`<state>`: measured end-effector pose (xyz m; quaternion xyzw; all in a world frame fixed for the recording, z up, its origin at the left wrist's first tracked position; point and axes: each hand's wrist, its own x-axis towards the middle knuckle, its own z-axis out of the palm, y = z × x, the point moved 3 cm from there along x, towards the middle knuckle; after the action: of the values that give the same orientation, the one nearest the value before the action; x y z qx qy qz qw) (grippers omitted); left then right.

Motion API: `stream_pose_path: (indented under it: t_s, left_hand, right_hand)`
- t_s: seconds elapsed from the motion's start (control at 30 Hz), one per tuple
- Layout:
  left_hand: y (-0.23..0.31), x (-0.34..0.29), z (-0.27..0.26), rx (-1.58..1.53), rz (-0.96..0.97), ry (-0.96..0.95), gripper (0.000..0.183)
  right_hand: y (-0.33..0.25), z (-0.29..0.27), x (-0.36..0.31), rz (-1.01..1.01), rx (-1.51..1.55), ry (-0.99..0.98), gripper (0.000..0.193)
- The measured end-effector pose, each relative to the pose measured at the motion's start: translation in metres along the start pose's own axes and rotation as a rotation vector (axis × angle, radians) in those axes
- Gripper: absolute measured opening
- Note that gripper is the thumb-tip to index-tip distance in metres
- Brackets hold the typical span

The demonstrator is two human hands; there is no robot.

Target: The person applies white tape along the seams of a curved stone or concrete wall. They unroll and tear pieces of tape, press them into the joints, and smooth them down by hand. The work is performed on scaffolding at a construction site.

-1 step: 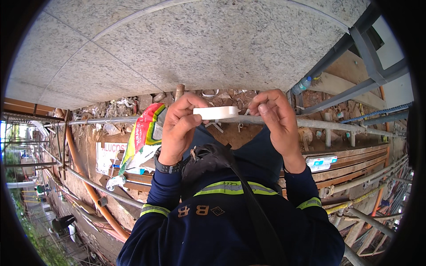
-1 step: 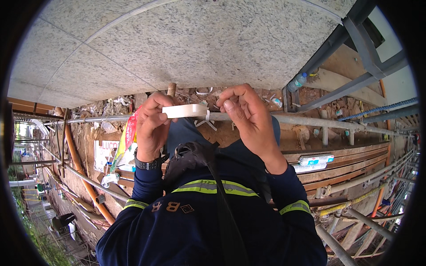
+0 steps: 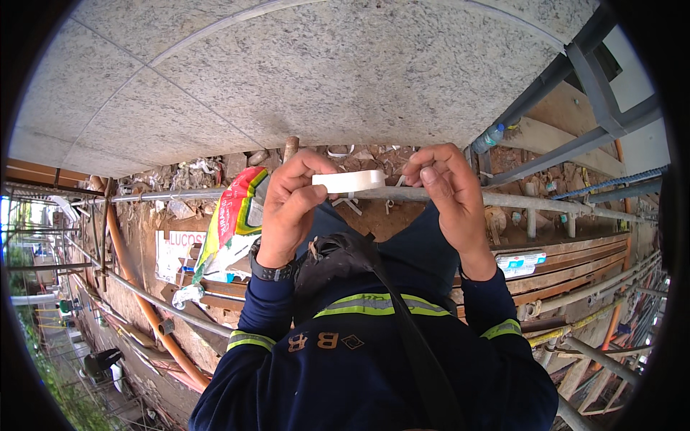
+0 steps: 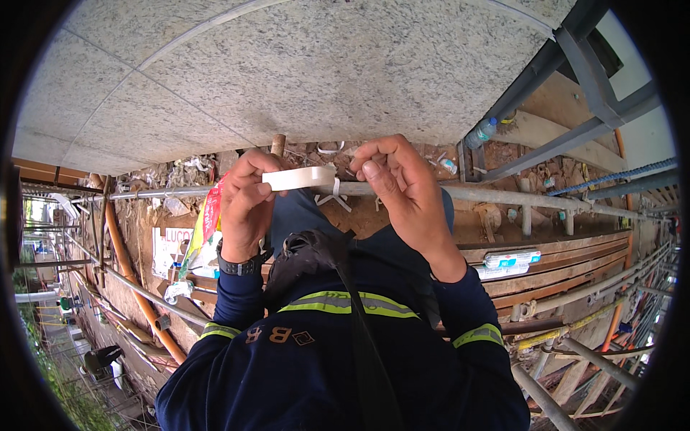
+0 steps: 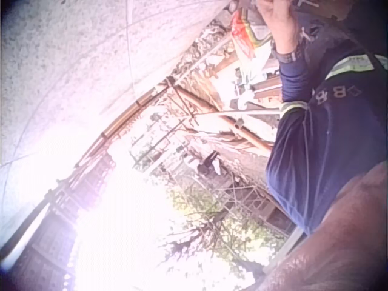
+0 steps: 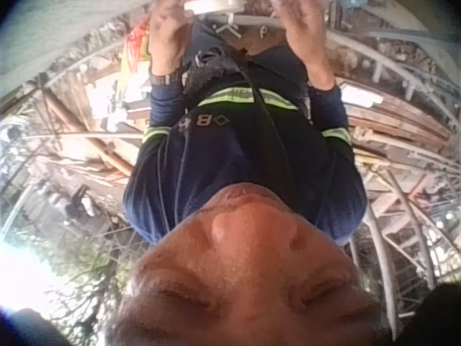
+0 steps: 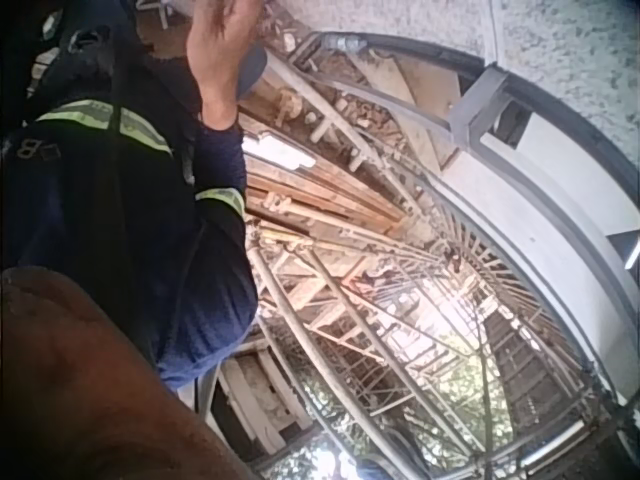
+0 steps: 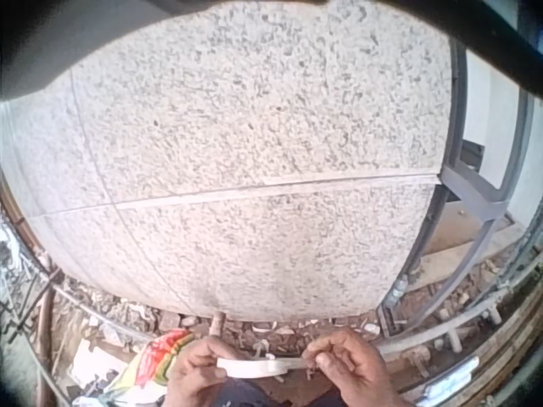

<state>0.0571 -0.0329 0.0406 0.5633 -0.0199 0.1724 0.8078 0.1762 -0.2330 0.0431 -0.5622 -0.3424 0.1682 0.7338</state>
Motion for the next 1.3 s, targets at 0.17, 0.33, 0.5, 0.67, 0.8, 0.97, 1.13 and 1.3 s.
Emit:
stream_pose_path:
  t_s: [0.17, 0.33, 0.5, 0.67, 0.8, 0.97, 1.13, 1.3]
  left_hand:
    - [0.005, -0.003, 0.009, 0.319, 0.059, 0.005, 0.02]
    - [0.006, 0.0, 0.014, 0.555, 0.263, -0.086, 0.022]
    - [0.013, 0.0, 0.022, 0.729, 0.323, -0.143, 0.022]
    - [0.012, 0.002, 0.027, 0.82, 0.378, -0.164, 0.024]
    - [0.021, 0.003, 0.044, 0.851, 0.279, -0.097, 0.023]
    - [0.001, -0.001, 0.042, 0.797, 0.113, 0.023, 0.017]
    - [-0.011, -0.002, 0.04, 0.678, 0.158, 0.039, 0.01]
    - [-0.02, -0.008, 0.036, 0.507, 0.12, 0.07, 0.01]
  right_hand:
    - [-0.017, 0.009, 0.01, -0.13, -0.343, -0.076, 0.027]
    - [-0.012, 0.016, 0.013, -0.231, -0.493, -0.052, 0.024]
    - [-0.013, 0.018, 0.012, -0.096, -0.288, -0.071, 0.023]
    - [-0.021, 0.018, 0.012, -0.215, -0.416, -0.09, 0.017]
    - [-0.022, 0.023, 0.012, -0.238, -0.473, -0.09, 0.013]
    - [-0.019, 0.028, 0.01, -0.322, -0.533, -0.047, 0.014]
    - [-0.018, 0.024, 0.01, -0.332, -0.528, -0.022, 0.014]
    - [-0.012, 0.021, 0.008, -0.164, -0.294, -0.029, 0.01]
